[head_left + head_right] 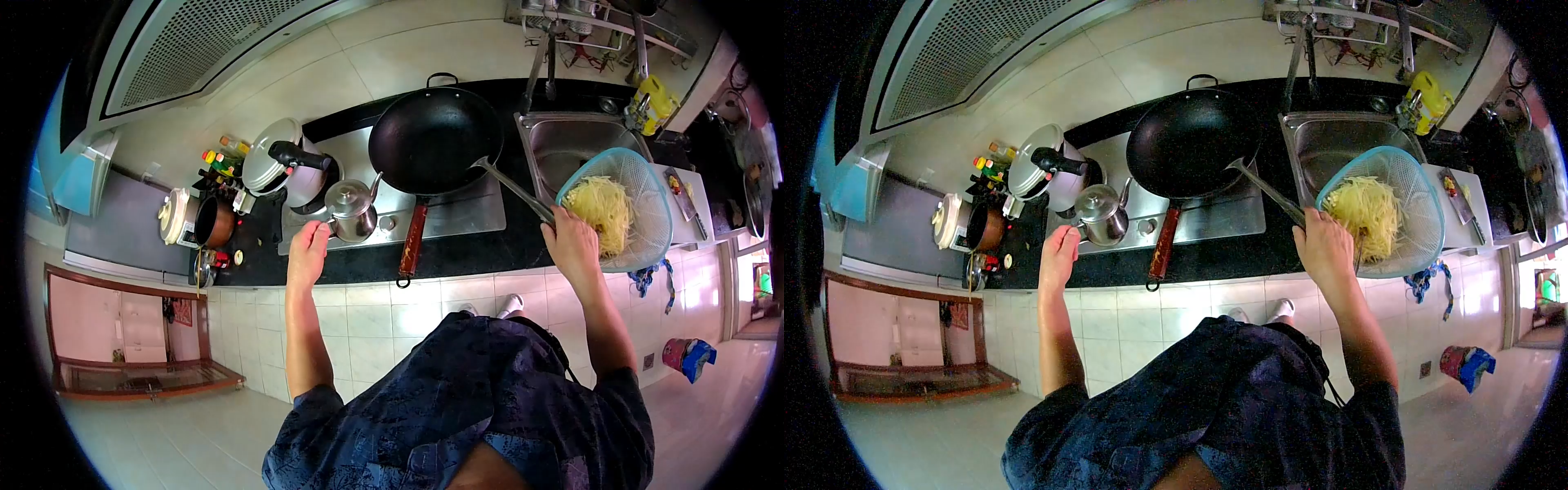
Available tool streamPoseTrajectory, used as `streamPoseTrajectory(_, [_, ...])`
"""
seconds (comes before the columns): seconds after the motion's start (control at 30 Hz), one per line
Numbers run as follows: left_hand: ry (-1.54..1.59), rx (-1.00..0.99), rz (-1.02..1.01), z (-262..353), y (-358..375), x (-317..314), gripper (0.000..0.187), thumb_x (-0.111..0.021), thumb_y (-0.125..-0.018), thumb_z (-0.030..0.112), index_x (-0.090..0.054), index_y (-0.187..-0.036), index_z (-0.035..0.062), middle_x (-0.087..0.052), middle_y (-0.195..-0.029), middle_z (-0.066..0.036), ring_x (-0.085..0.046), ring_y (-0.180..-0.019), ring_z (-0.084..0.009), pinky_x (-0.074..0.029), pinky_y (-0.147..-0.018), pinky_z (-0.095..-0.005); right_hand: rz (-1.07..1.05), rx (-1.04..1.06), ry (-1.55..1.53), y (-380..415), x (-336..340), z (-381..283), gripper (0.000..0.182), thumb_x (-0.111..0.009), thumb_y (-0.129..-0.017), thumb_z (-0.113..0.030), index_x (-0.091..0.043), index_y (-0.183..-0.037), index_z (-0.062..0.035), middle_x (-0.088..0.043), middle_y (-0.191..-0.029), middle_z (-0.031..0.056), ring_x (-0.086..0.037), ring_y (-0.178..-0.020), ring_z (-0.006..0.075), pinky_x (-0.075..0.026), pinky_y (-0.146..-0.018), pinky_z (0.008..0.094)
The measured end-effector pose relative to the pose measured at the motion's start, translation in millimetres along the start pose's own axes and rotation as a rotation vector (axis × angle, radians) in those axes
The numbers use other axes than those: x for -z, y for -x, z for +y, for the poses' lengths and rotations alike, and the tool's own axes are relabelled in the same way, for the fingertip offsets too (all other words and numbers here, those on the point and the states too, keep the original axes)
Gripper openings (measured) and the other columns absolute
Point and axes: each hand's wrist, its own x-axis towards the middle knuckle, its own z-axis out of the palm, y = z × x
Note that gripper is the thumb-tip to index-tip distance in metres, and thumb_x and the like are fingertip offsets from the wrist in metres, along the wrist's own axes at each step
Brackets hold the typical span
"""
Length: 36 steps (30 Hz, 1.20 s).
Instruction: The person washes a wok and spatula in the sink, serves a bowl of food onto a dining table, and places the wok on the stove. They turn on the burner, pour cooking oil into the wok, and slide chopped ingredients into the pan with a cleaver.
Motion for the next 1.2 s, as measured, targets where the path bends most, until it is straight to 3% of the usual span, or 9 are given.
streamPoseTrajectory(0.13, [-0.075,-0.041,-0.043,8,-10,1,0.025,-0.052,-0.098,0.024,-0.061,-0.088,0.0026,-0.044,-0.06,0.005,-0.039,-0.055,-0.004,-0.031,-0.05,-0.0229,-0.025,-0.016,0.008,1,2,-3,0.033,-0.06,-0.089,-0.024,-0.057,-0.113,-0.0017,-0.065,-0.097,0.0207,-0.064,-0.089,0.0379,-0.05,-0.076,0.0476])
streamPoseTrajectory(0.23, [-0.165,-0.129,-0.068,14,-25,0,0.029,-0.053,-0.096,0.026,-0.06,-0.092,-0.0016,-0.055,-0.067,-0.009,-0.05,-0.064,-0.0151,-0.042,-0.061,-0.0328,0.0,-0.005,-0.003,2,1,-3,0.031,-0.06,-0.089,-0.024,-0.057,-0.111,-0.0018,-0.065,-0.097,0.0203,-0.064,-0.088,0.0379,-0.05,-0.076,0.0476])
streamPoseTrajectory(0.33, [-0.224,-0.156,-0.075,40,-35,-8,0.028,-0.053,-0.096,0.025,-0.059,-0.092,-0.0021,-0.057,-0.072,-0.015,-0.052,-0.067,-0.0204,-0.043,-0.065,-0.035,0.002,0.002,0.008,2,0,-3,0.031,-0.06,-0.089,-0.024,-0.056,-0.111,-0.0022,-0.065,-0.097,0.0198,-0.064,-0.088,0.0376,-0.05,-0.076,0.0476])
streamPoseTrajectory(0.5, [-0.342,-0.282,-0.153,61,-69,-27,0.031,-0.052,-0.093,0.028,-0.06,-0.089,-0.0014,-0.062,-0.079,-0.022,-0.06,-0.079,-0.0409,-0.044,-0.07,-0.046,0.016,0.004,0.014,4,1,-5,0.031,-0.06,-0.088,-0.023,-0.057,-0.111,-0.002,-0.065,-0.094,0.0203,-0.064,-0.086,0.0381,-0.05,-0.074,0.0483])
streamPoseTrajectory(0.63, [-0.478,-0.365,-0.189,77,-98,-48,0.032,-0.051,-0.092,0.028,-0.062,-0.085,-0.0004,-0.064,-0.082,-0.024,-0.06,-0.082,-0.0432,-0.045,-0.072,-0.0503,0.035,0.016,0.004,5,0,-7,0.028,-0.06,-0.088,-0.023,-0.057,-0.108,-0.0021,-0.065,-0.092,0.0204,-0.064,-0.084,0.0386,-0.05,-0.074,0.0488])
streamPoseTrajectory(0.73, [-0.543,-0.376,-0.217,73,-130,-68,0.032,-0.053,-0.092,0.03,-0.062,-0.09,-0.0004,-0.062,-0.085,-0.024,-0.06,-0.084,-0.042,-0.045,-0.071,-0.0473,0.038,0.017,0.01,5,0,-8,0.027,-0.059,-0.089,-0.023,-0.056,-0.106,-0.0023,-0.065,-0.092,0.0204,-0.064,-0.084,0.0389,-0.05,-0.073,0.0492])
streamPoseTrajectory(0.93, [-0.666,-0.446,-0.196,81,-183,-96,0.035,-0.051,-0.089,0.03,-0.064,-0.084,-0.0021,-0.064,-0.086,-0.026,-0.061,-0.085,-0.0437,-0.048,-0.075,-0.0505,-0.01,-0.009,0.047,3,2,-12,0.032,-0.06,-0.089,-0.024,-0.057,-0.112,-0.002,-0.066,-0.094,0.0188,-0.066,-0.086,0.036,-0.052,-0.074,0.0465])
streamPoseTrajectory(1.13, [-0.853,-0.398,-0.16,86,-209,-85,0.033,-0.048,-0.087,0.026,-0.068,-0.088,0.0011,-0.067,-0.093,-0.022,-0.064,-0.09,-0.04,-0.051,-0.081,-0.0491,0.024,0.022,0.049,1,-2,-9,0.032,-0.059,-0.089,-0.024,-0.058,-0.112,-0.0019,-0.066,-0.094,0.0191,-0.066,-0.085,0.036,-0.051,-0.074,0.0464])
streamPoseTrajectory(1.2, [-0.849,-0.36,-0.209,85,-212,-68,0.031,-0.05,-0.087,0.026,-0.066,-0.086,-0.0003,-0.066,-0.09,-0.022,-0.062,-0.087,-0.0402,-0.048,-0.078,-0.0489,0.01,0.02,0.05,0,-4,-9,0.032,-0.059,-0.089,-0.024,-0.058,-0.112,-0.0017,-0.066,-0.094,0.0192,-0.066,-0.084,0.036,-0.051,-0.074,0.0464])
